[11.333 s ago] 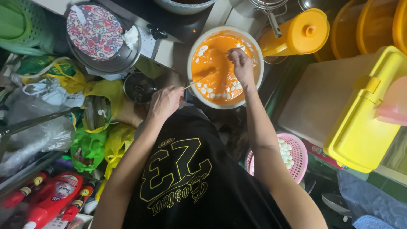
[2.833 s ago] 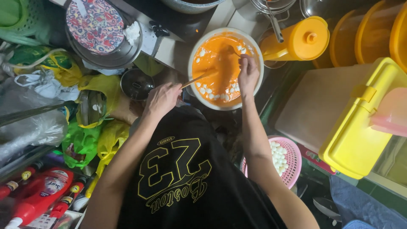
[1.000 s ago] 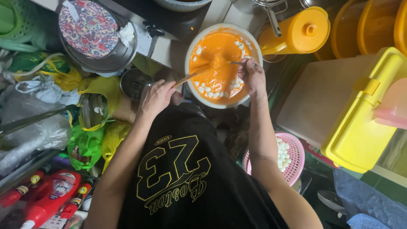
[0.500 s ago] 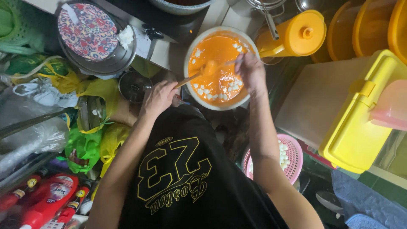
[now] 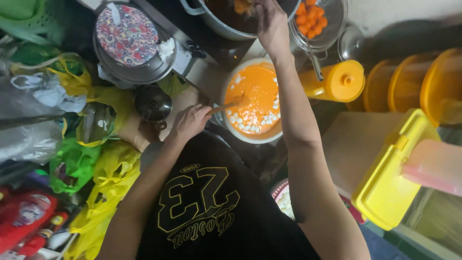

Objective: Deep frying batter-coated quail eggs (kwek kwek) in a pot of oil using skewers and slotted spoons.

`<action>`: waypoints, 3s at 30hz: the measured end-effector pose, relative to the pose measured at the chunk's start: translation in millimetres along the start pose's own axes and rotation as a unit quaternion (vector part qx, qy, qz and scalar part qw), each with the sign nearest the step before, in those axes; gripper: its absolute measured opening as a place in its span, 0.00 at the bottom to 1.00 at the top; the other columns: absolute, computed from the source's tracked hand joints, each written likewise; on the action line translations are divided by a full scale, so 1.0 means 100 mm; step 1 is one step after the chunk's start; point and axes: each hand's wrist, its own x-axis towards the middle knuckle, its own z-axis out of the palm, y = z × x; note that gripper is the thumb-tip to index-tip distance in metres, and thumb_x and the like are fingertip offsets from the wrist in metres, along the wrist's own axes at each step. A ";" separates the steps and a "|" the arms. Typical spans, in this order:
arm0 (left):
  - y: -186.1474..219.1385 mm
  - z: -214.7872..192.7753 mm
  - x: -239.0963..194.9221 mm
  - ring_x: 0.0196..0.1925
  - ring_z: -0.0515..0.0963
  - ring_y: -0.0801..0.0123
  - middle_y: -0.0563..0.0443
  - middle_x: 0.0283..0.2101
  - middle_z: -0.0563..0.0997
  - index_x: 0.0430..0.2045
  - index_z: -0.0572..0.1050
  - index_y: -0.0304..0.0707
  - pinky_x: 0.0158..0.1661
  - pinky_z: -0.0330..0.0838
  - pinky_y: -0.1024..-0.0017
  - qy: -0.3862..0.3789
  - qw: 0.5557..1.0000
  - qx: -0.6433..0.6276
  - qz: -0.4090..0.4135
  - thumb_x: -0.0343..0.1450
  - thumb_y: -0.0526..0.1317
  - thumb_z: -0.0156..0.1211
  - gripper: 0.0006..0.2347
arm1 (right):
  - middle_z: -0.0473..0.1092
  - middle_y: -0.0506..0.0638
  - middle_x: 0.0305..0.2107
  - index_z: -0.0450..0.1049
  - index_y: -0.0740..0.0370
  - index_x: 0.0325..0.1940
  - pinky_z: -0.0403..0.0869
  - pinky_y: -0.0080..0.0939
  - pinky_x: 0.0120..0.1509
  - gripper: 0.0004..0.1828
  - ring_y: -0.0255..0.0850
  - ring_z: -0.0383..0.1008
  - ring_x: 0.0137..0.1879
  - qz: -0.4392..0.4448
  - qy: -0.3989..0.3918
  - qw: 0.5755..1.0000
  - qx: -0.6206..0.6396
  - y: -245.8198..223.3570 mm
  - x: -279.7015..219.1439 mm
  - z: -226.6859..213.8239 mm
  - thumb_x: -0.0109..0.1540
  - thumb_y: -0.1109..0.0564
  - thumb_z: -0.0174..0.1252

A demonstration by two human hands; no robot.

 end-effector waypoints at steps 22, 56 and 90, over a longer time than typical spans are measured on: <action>0.02 0.02 0.02 0.22 0.81 0.56 0.48 0.24 0.79 0.30 0.70 0.40 0.19 0.71 0.60 -0.025 0.996 0.086 -0.010 0.78 0.36 0.52 0.06 | 0.70 0.47 0.24 0.72 0.57 0.44 0.67 0.39 0.33 0.18 0.35 0.67 0.28 0.170 0.162 0.972 -0.002 -0.27 -0.12 -0.36 0.72 0.44 0.45; 0.41 -0.15 0.06 0.36 0.85 0.53 0.50 0.38 0.85 0.44 0.83 0.63 0.28 0.78 0.55 -0.061 0.996 0.035 -0.047 0.72 0.40 0.54 0.13 | 0.77 0.37 0.39 0.83 0.46 0.49 0.69 0.29 0.50 0.18 0.29 0.73 0.44 0.464 0.024 0.884 -0.052 0.72 -2.95 -0.39 0.61 0.63 0.54; -2.87 -2.58 -1.84 0.32 0.82 0.65 0.28 0.61 0.72 0.68 0.57 0.42 0.33 0.85 0.73 0.330 0.795 0.183 -0.476 0.77 0.45 0.64 0.27 | 0.78 0.61 0.34 0.71 0.70 0.41 0.77 0.49 0.35 0.18 0.50 0.80 0.37 0.239 0.193 0.915 -0.261 -0.38 -3.22 -0.33 0.80 0.54 0.52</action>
